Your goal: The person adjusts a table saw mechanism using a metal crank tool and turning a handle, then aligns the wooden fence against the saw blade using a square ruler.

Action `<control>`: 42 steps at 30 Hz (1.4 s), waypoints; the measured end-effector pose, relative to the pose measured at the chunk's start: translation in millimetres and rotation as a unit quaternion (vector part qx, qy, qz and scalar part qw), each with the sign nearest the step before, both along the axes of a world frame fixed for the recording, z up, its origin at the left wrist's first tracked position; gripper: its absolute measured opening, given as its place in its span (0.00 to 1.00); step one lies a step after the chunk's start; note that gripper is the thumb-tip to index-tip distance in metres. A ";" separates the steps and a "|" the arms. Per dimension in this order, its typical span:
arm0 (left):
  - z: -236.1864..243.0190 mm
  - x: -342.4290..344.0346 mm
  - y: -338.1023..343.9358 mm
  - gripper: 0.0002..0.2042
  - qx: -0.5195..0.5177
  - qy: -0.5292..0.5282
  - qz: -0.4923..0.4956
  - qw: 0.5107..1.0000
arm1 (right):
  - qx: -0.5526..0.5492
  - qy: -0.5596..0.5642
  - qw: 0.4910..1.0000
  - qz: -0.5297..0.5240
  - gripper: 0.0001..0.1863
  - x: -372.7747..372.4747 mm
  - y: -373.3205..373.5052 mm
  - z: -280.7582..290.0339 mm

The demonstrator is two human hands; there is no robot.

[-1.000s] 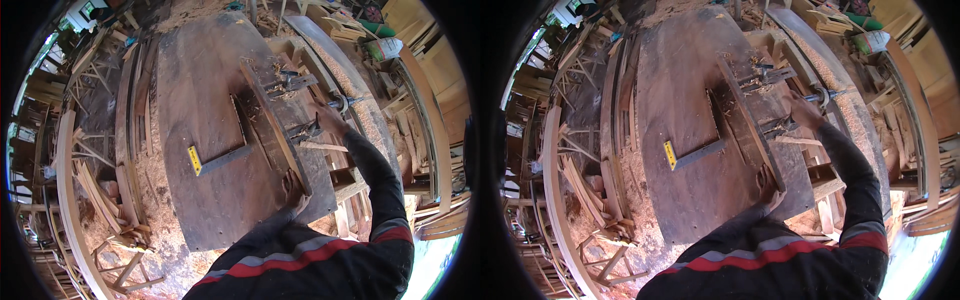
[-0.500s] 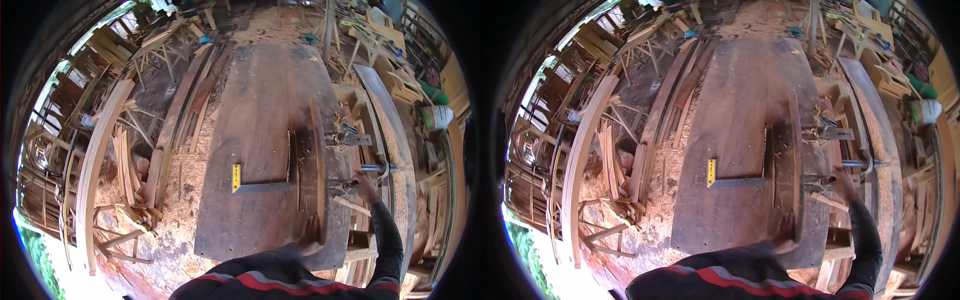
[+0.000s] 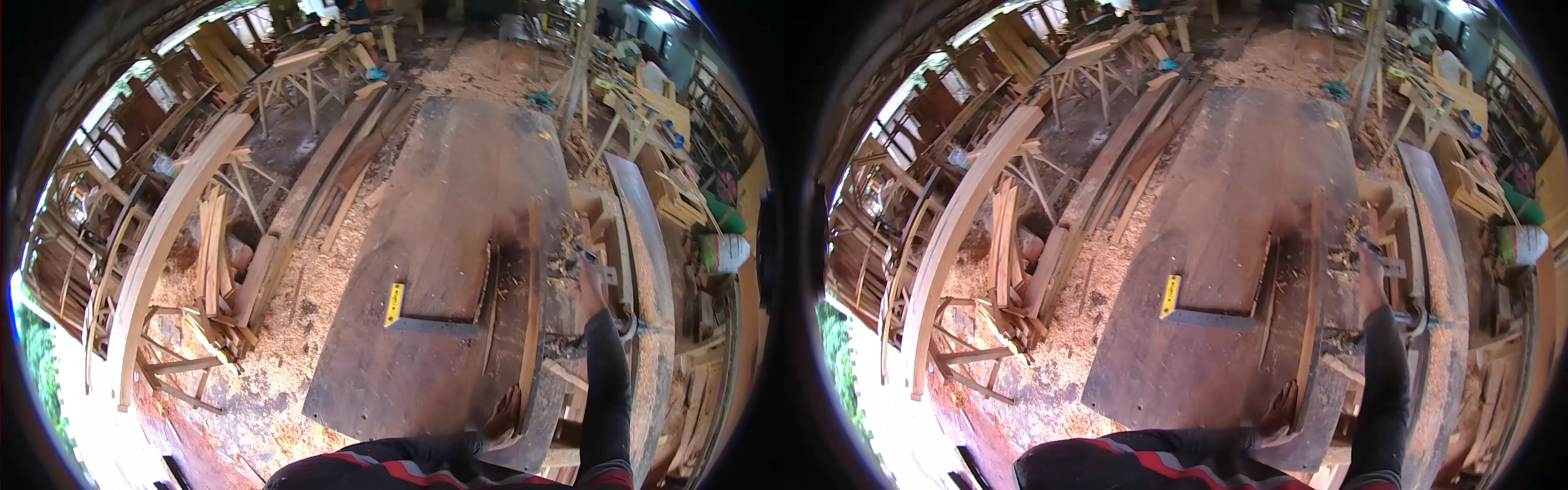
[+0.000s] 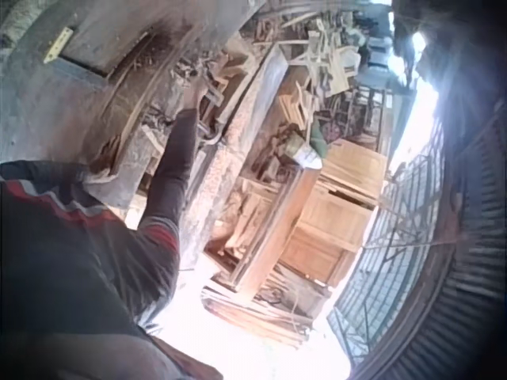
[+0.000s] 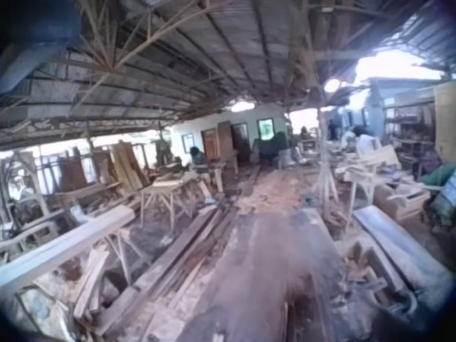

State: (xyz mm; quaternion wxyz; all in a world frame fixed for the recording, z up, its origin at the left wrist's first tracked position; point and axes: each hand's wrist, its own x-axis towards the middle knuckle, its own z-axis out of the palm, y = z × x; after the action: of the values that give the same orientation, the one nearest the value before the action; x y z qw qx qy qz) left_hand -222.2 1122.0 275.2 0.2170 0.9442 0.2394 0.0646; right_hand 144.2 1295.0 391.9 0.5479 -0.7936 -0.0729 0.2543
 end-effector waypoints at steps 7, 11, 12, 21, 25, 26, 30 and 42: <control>11.3 -17.4 21.8 0.32 -0.023 -0.010 0.002 1.000 | 0.296 0.054 0.951 -0.072 0.21 96.5 42.8 -76.1; -12.4 -22.2 17.5 0.33 0.040 0.030 -0.008 0.999 | -0.215 -0.192 0.954 0.077 0.09 84.2 43.8 -28.6; -9.8 -23.5 15.0 0.33 0.045 0.027 -0.011 0.999 | -0.205 -0.308 0.893 0.255 0.06 100.4 31.9 -28.5; 25.0 1.5 5.3 0.38 -0.086 -0.026 -0.050 0.995 | -0.195 -0.504 0.734 0.411 0.23 27.8 -30.5 33.2; 25.5 -14.4 29.9 0.44 -0.150 -0.037 -0.048 0.987 | -0.203 -0.441 0.814 0.319 0.21 -42.2 -95.3 40.8; 25.7 -11.3 37.5 0.45 -0.165 -0.042 -0.057 0.984 | -0.188 -0.427 0.851 0.240 0.25 -53.2 -117.8 45.7; 39.4 3.3 65.3 0.52 -0.217 -0.014 -0.116 0.969 | -0.213 -0.239 0.938 0.136 0.40 -69.4 -187.8 42.7; 5.4 3.0 10.2 0.45 -0.144 -0.077 -0.042 0.986 | -0.213 -0.465 0.747 0.425 0.14 -59.4 -153.9 50.6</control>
State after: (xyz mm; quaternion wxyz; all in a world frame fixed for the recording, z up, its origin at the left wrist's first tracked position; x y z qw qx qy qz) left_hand -219.1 1132.2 280.5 0.3712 0.9044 0.1889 0.0923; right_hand 84.8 1141.1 442.5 0.0981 -0.7966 -0.5924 0.0692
